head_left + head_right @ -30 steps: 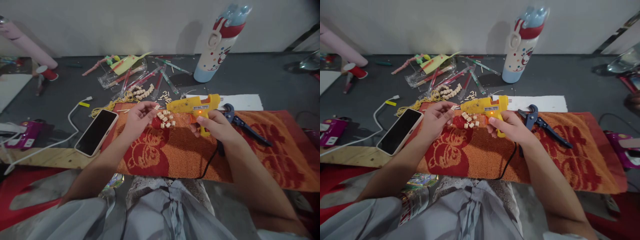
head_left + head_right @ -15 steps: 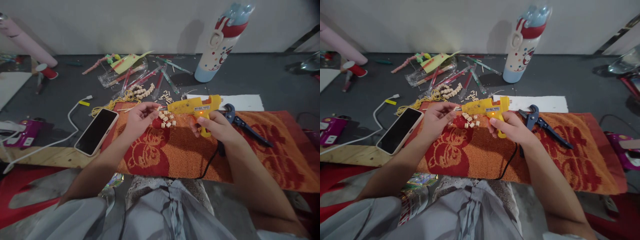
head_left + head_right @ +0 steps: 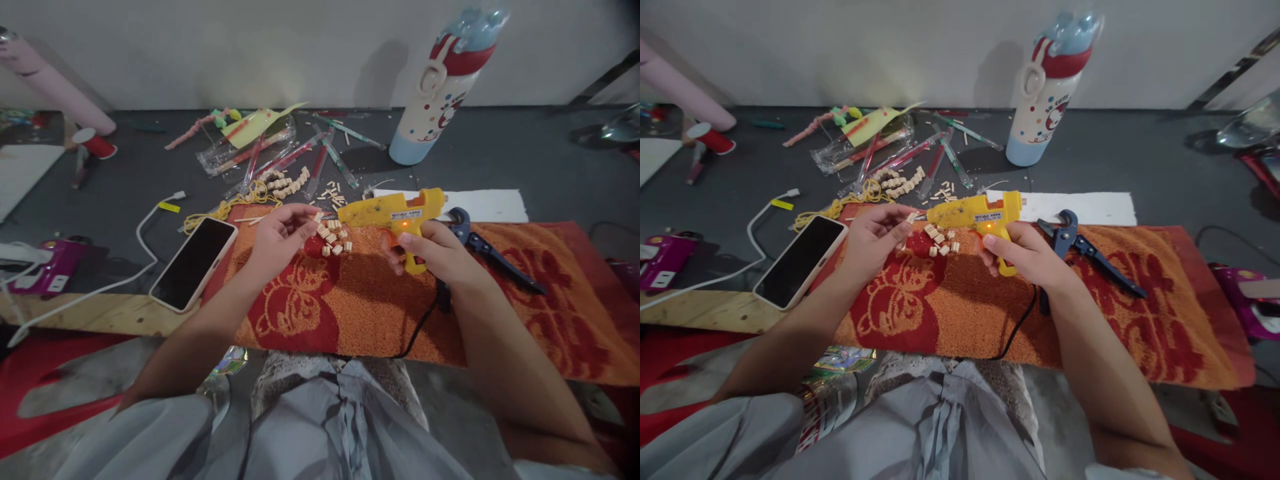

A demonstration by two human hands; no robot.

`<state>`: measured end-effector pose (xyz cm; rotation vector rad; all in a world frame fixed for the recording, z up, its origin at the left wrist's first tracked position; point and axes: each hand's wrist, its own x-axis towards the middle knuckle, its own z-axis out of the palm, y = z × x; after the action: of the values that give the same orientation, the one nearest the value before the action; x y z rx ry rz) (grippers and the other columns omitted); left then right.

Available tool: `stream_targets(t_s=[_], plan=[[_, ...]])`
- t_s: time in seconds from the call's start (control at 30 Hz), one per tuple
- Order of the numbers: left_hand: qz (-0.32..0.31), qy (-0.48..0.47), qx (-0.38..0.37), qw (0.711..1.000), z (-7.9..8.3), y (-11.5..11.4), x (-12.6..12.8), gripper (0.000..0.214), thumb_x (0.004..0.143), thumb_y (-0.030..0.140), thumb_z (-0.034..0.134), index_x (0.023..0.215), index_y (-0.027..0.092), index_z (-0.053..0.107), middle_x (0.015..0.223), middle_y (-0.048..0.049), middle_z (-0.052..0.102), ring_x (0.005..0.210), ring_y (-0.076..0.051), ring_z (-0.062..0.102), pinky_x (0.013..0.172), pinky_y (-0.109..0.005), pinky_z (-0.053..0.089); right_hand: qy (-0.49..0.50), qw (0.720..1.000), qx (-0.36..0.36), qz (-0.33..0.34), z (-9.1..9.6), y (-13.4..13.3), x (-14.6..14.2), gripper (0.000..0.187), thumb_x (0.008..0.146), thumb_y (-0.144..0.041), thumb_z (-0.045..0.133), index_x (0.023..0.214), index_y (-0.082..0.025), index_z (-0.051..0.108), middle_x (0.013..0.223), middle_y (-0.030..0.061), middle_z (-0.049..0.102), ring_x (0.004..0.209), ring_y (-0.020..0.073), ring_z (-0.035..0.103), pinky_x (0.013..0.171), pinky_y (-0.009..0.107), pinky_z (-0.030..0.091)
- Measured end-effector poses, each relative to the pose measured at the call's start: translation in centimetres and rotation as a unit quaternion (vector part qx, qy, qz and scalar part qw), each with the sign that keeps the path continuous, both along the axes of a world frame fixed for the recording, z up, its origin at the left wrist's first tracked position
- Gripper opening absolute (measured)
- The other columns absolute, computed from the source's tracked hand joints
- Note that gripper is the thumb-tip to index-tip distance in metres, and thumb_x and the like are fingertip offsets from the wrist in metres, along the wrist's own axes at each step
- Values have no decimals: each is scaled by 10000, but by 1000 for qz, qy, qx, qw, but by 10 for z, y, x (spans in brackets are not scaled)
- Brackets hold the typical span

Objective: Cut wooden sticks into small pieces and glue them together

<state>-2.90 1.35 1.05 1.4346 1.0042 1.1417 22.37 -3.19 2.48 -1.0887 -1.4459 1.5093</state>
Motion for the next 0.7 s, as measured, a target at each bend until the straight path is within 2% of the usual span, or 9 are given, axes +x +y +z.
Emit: stream_targets(t_s=[0.43, 0.7], plan=[[1, -7, -11, 1000, -1, 0, 1, 251, 705, 321, 806, 893, 185, 711, 757, -18, 667, 691, -111, 601, 617, -225, 484, 1, 1000, -8, -13, 0, 1, -2, 400, 762, -630, 683, 671, -244, 633, 578, 3, 577, 469, 122, 535, 439, 279, 424], [-2, -6, 1, 1000, -1, 0, 0, 287, 699, 383, 814, 888, 188, 718, 747, -17, 668, 660, -103, 589, 594, -219, 478, -5, 1000, -10, -13, 0, 0, -1, 432, 745, -649, 685, 641, -237, 606, 567, 2, 566, 463, 126, 524, 429, 286, 401]])
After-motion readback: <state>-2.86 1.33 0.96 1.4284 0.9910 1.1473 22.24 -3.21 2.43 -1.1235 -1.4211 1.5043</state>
